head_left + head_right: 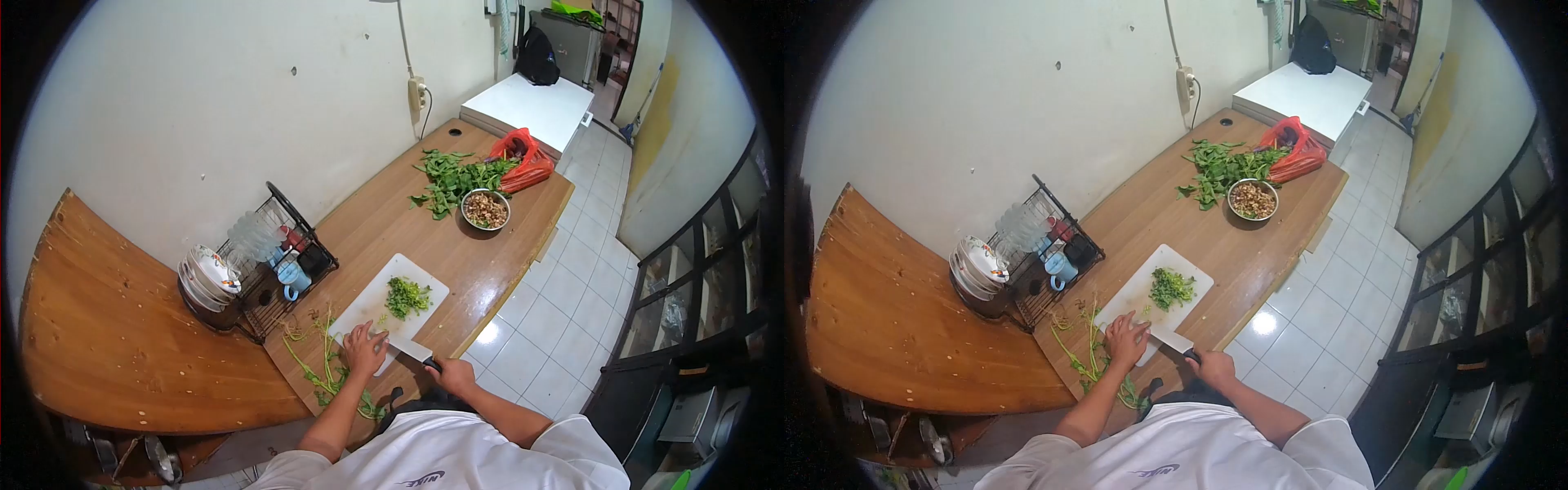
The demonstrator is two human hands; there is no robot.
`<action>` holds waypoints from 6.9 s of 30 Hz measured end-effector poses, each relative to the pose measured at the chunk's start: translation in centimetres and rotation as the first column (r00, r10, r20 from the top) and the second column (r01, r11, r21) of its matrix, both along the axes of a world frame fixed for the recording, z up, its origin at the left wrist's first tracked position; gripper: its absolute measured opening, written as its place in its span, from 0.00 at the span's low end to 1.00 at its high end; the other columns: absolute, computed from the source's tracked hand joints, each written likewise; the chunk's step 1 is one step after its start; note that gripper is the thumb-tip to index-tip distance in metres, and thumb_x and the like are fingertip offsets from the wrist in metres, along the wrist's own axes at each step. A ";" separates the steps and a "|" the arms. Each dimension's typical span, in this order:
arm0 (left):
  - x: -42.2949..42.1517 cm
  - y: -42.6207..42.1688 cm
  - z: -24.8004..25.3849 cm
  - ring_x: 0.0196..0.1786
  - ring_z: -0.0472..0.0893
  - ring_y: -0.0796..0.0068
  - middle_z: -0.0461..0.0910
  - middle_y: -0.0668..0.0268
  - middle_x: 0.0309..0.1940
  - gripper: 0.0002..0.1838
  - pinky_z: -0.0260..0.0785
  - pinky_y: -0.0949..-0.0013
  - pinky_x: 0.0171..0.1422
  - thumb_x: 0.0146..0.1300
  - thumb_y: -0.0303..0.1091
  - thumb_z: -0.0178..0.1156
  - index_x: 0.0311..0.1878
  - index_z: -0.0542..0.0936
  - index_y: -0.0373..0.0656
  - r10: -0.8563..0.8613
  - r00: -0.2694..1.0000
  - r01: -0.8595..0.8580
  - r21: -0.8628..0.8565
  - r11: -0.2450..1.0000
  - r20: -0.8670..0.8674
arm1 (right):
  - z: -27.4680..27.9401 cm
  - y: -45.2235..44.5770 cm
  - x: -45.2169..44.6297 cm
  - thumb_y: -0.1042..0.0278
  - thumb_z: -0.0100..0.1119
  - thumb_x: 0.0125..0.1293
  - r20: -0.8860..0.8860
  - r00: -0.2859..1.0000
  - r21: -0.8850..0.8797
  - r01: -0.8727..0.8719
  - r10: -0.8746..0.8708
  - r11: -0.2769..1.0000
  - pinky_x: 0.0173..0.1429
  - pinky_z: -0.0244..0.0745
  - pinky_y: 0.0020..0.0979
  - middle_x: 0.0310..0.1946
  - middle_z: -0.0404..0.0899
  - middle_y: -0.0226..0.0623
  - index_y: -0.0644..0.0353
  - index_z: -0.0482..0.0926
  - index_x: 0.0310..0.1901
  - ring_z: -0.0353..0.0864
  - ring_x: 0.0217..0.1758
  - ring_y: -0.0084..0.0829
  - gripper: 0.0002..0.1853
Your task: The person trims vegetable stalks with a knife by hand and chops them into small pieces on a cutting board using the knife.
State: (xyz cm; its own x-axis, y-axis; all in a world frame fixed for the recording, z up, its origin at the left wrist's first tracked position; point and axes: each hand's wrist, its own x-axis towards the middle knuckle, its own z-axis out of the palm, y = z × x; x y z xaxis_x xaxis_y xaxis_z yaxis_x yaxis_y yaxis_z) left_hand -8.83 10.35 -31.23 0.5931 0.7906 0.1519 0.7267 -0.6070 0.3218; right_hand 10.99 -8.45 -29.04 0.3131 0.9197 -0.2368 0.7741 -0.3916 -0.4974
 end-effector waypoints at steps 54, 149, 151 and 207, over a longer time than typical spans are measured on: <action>-3.0 0.3 -3.3 0.48 0.80 0.68 0.83 0.72 0.33 0.08 0.64 0.54 0.57 0.53 0.44 0.72 0.35 0.89 0.56 0.523 0.852 -0.519 -0.076 0.851 0.036 | -4.4 -1.7 3.3 0.40 0.54 0.73 -0.612 0.721 -0.248 0.216 -0.326 0.944 0.32 0.74 0.33 0.24 0.78 0.35 0.61 0.85 0.45 0.78 0.24 0.27 0.27; -0.8 0.7 -5.8 0.51 0.77 0.70 0.87 0.78 0.37 0.06 0.55 0.56 0.62 0.51 0.46 0.75 0.31 0.90 0.61 0.543 0.835 -0.527 -0.156 0.835 0.085 | -3.6 2.9 -0.5 0.40 0.50 0.74 -0.403 0.915 -0.145 -0.082 0.017 0.986 0.50 0.76 0.49 0.36 0.83 0.56 0.58 0.83 0.45 0.84 0.44 0.57 0.26; -0.9 0.7 -6.3 0.51 0.77 0.70 0.87 0.78 0.36 0.06 0.55 0.56 0.62 0.51 0.46 0.75 0.31 0.90 0.61 0.520 0.848 -0.510 -0.107 0.854 0.102 | -3.9 2.9 -0.8 0.40 0.49 0.74 -0.398 0.917 -0.121 -0.081 0.027 0.989 0.49 0.76 0.50 0.35 0.83 0.57 0.58 0.83 0.45 0.83 0.44 0.57 0.26; -1.1 1.1 -6.1 0.39 0.80 0.69 0.80 0.76 0.27 0.09 0.59 0.61 0.54 0.49 0.35 0.74 0.29 0.80 0.54 0.428 0.865 -0.401 -0.153 0.903 0.262 | -5.5 3.1 -2.3 0.39 0.48 0.75 -0.423 0.906 -0.082 -0.002 -0.033 0.997 0.55 0.75 0.48 0.41 0.83 0.59 0.63 0.83 0.45 0.83 0.49 0.57 0.29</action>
State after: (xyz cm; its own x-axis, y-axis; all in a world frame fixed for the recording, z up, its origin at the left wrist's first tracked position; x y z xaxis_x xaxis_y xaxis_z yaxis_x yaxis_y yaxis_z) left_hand -9.97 11.45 -37.31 0.1501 0.9722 0.1795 0.7746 -0.2284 0.5897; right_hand 8.67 -5.31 -34.53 0.1810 0.8885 -0.4216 0.4911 -0.4531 -0.7440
